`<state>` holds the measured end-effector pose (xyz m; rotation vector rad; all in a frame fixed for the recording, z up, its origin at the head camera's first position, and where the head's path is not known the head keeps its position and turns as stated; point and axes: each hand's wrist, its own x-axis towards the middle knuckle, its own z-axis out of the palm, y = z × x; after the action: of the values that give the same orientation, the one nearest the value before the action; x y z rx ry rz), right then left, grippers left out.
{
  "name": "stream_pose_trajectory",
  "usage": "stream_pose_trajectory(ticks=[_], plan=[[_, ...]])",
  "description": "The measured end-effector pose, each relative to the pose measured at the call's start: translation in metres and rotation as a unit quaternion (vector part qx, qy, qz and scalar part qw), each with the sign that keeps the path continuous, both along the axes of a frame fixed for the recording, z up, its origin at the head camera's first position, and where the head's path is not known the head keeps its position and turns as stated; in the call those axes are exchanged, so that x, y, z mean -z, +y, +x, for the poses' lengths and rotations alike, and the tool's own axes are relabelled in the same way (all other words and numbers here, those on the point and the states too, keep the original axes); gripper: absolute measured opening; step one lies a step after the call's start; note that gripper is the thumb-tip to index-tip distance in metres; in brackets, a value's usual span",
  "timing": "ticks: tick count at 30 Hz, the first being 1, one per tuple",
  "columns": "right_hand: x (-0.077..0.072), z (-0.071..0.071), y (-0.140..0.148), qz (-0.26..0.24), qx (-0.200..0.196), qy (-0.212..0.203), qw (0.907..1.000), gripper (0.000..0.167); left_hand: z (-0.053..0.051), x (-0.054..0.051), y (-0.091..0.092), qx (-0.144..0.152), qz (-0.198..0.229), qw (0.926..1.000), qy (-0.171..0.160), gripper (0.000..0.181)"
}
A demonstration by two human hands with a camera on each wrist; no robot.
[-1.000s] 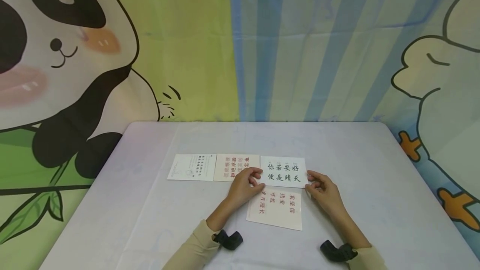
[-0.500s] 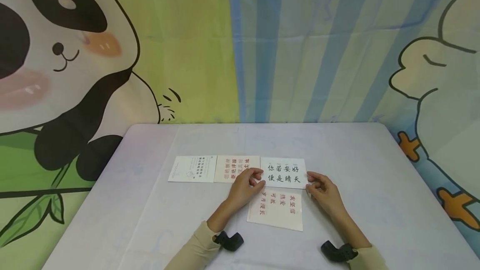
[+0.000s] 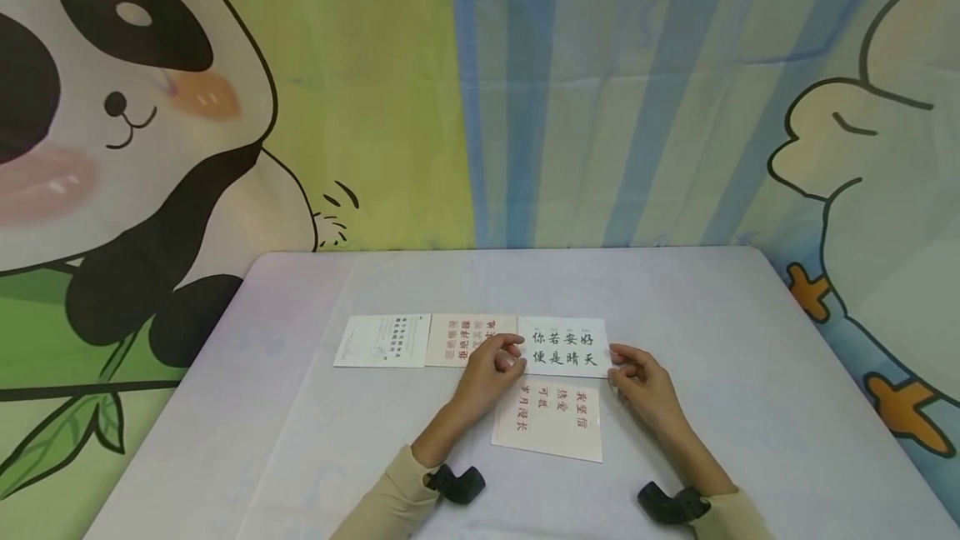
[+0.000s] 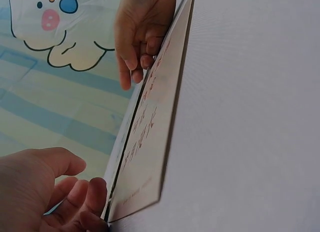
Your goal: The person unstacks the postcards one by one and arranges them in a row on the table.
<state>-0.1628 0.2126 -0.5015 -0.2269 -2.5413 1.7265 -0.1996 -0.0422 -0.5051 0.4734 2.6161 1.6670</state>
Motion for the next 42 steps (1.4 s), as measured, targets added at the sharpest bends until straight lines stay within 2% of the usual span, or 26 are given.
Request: stream_pose_trajectory(ticks=[5, 12, 19, 28, 42], plan=[[-0.003, 0.004, -0.003, -0.008, -0.008, -0.009, 0.9999, 0.044, 0.003, -0.001, 0.001, 0.004, 0.005, 0.9999, -0.011, 0.031], [-0.006, 0.007, -0.003, -0.008, -0.018, 0.002, 0.9998, 0.043, 0.007, -0.003, 0.002, 0.01, 0.006, 0.9999, -0.012, 0.031], [-0.007, 0.008, -0.004, 0.001, -0.011, -0.017, 0.9998, 0.044, 0.012, -0.005, 0.001, 0.018, 0.011, 0.9997, -0.016, 0.032], [-0.005, 0.015, -0.004, 0.0, -0.028, 0.005, 0.9996, 0.041, 0.021, -0.003, -0.008, 0.026, -0.001, 0.9997, -0.002, 0.031], [-0.001, 0.023, -0.007, 0.01, -0.035, 0.01, 0.9993, 0.035, 0.036, -0.005, -0.024, 0.024, -0.024, 0.9994, 0.004, 0.032]])
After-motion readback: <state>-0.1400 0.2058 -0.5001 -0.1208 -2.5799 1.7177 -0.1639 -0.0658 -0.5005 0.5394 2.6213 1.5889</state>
